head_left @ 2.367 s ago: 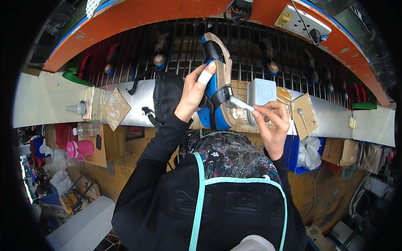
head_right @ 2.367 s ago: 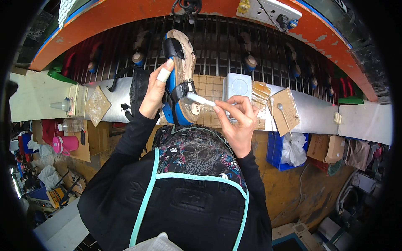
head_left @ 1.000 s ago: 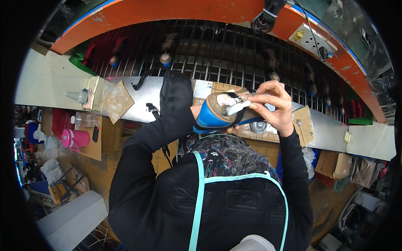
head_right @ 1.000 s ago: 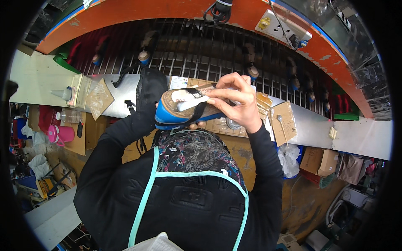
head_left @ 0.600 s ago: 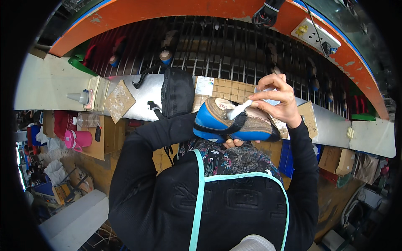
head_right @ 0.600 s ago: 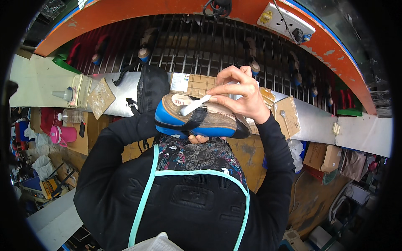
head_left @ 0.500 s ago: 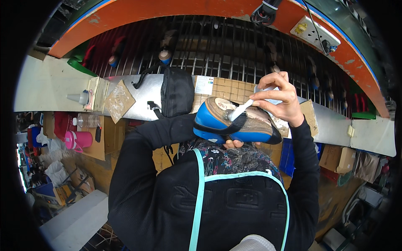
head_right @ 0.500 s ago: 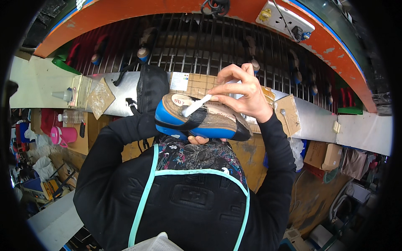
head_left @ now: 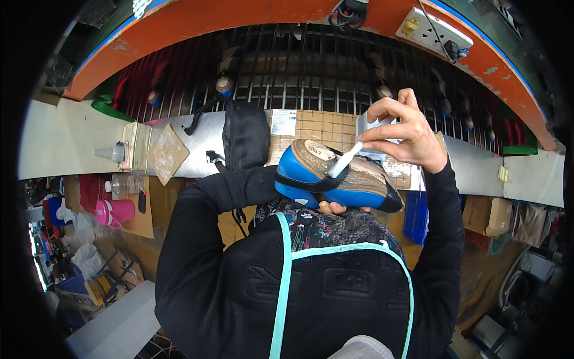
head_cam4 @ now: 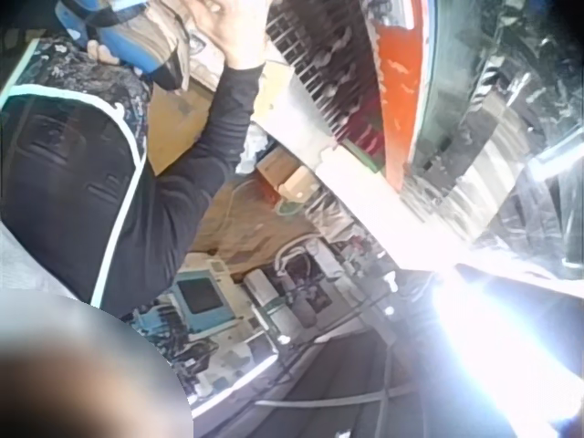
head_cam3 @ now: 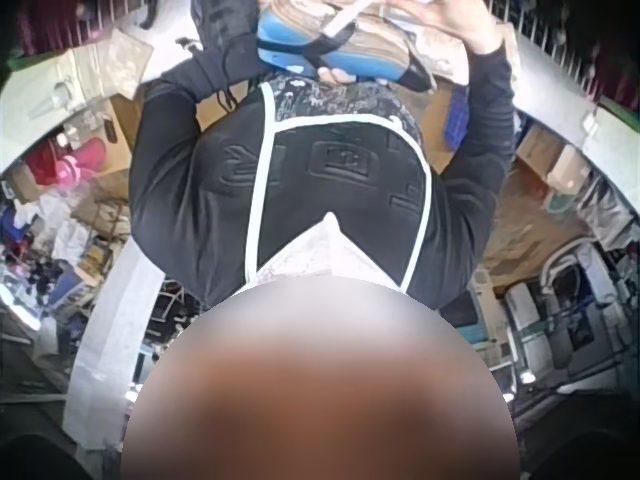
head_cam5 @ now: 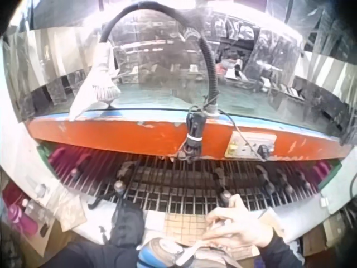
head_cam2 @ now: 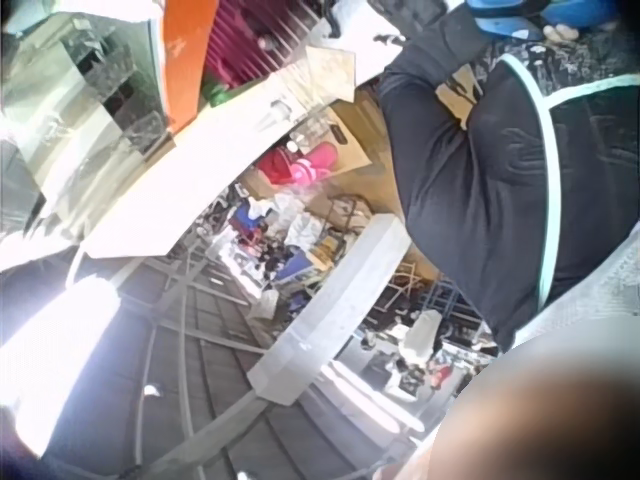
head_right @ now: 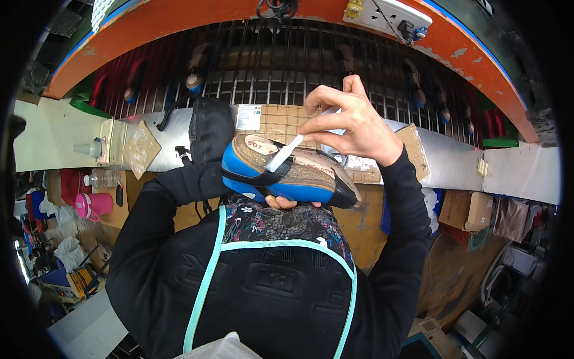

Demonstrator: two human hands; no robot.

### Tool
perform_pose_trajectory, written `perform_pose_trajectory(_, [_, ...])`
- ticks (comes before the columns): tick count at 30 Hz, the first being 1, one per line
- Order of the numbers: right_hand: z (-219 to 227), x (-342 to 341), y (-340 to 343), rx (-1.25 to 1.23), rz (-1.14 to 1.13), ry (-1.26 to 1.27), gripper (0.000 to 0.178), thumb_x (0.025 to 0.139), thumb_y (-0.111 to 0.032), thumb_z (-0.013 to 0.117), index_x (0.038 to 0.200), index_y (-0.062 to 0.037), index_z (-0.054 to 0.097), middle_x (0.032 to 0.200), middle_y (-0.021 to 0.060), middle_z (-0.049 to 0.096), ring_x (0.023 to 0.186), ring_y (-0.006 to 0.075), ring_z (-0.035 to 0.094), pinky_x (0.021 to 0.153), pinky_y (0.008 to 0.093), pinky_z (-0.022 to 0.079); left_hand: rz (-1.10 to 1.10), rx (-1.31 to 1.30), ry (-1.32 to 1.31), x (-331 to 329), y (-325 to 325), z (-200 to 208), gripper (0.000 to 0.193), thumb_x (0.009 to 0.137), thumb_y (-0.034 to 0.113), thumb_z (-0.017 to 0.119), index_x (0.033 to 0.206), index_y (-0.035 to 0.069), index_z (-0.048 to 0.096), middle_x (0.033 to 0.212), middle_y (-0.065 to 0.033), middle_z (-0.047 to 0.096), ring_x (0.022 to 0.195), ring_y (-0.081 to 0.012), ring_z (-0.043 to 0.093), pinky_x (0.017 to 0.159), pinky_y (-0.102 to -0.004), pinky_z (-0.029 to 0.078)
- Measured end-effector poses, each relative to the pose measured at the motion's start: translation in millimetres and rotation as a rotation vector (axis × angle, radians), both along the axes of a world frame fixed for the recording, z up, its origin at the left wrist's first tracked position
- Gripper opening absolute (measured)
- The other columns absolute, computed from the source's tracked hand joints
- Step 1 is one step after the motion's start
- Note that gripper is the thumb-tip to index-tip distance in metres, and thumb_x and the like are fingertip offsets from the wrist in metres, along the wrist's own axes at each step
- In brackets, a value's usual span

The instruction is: The person cleans a blue and black sandal using a small brush and a white cleaning solution. They repeatedly dip the brush into the solution and scrub the sandal's sole and straps, then place the sandal on a conveyor belt.

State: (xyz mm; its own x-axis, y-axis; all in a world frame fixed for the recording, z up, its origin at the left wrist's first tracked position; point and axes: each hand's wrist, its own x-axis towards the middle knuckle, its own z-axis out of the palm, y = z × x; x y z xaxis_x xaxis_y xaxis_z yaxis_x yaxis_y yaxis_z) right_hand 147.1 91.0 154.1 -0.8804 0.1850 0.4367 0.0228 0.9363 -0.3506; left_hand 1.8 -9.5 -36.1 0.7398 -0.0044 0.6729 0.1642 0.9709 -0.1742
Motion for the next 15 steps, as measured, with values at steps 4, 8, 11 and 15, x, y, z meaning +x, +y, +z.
perform_pose_trajectory(4, [7.6, 18.7, 6.2, -0.091, -0.043, -0.127, 0.021, 0.064, -0.025, 0.083, 0.083, -0.0165, 0.078, 0.091, -0.0014, 0.058, 0.080, 0.0162, 0.044, 0.075, 0.0305, 0.037, 0.164, -0.023, 0.157, -10.5, -9.0, 10.8, 0.084, 0.093, 0.050, 0.054, 0.146, -0.005, 0.017, 0.124, -0.0311, 0.045, 0.103, -0.0329, 0.054, 0.075, -0.0429, 0.051])
perform_pose_trajectory(8, [-6.0, 34.0, -6.3, -0.052, -0.462, 0.105, 0.015, 0.072, -0.024, 0.079, 0.083, -0.0146, 0.077, 0.087, -0.0019, 0.060, 0.068, 0.0120, 0.051, 0.077, 0.0295, 0.031, 0.707, 0.313, 0.603, -24.9, 9.5, 30.6, 0.079, 0.093, 0.056, 0.051, 0.142, -0.003, 0.033, 0.127, -0.0230, 0.053, 0.102, -0.0264, 0.060, 0.080, -0.0368, 0.055])
perform_pose_trajectory(11, [-36.9, 25.6, -41.2, 0.086, -0.748, 0.192, 0.013, 0.073, -0.022, 0.079, 0.084, -0.0165, 0.075, 0.085, -0.0022, 0.060, 0.069, 0.0111, 0.052, 0.075, 0.0325, 0.028, 1.138, 0.501, 1.366, -52.4, 24.5, 51.5, 0.079, 0.092, 0.060, 0.050, 0.139, -0.002, 0.039, 0.125, -0.0188, 0.057, 0.102, -0.0230, 0.063, 0.083, -0.0328, 0.055])
perform_pose_trajectory(15, [-61.3, 12.6, -93.8, 0.041, -0.781, 0.251, 0.016, 0.071, -0.020, 0.080, 0.086, -0.0169, 0.076, 0.084, -0.0017, 0.060, 0.072, 0.0104, 0.049, 0.072, 0.0320, 0.025, 1.388, 0.325, 1.484, -61.3, 52.8, 62.1, 0.076, 0.094, 0.064, 0.039, 0.137, 0.002, 0.046, 0.127, -0.0147, 0.058, 0.108, -0.0202, 0.063, 0.094, -0.0309, 0.052])
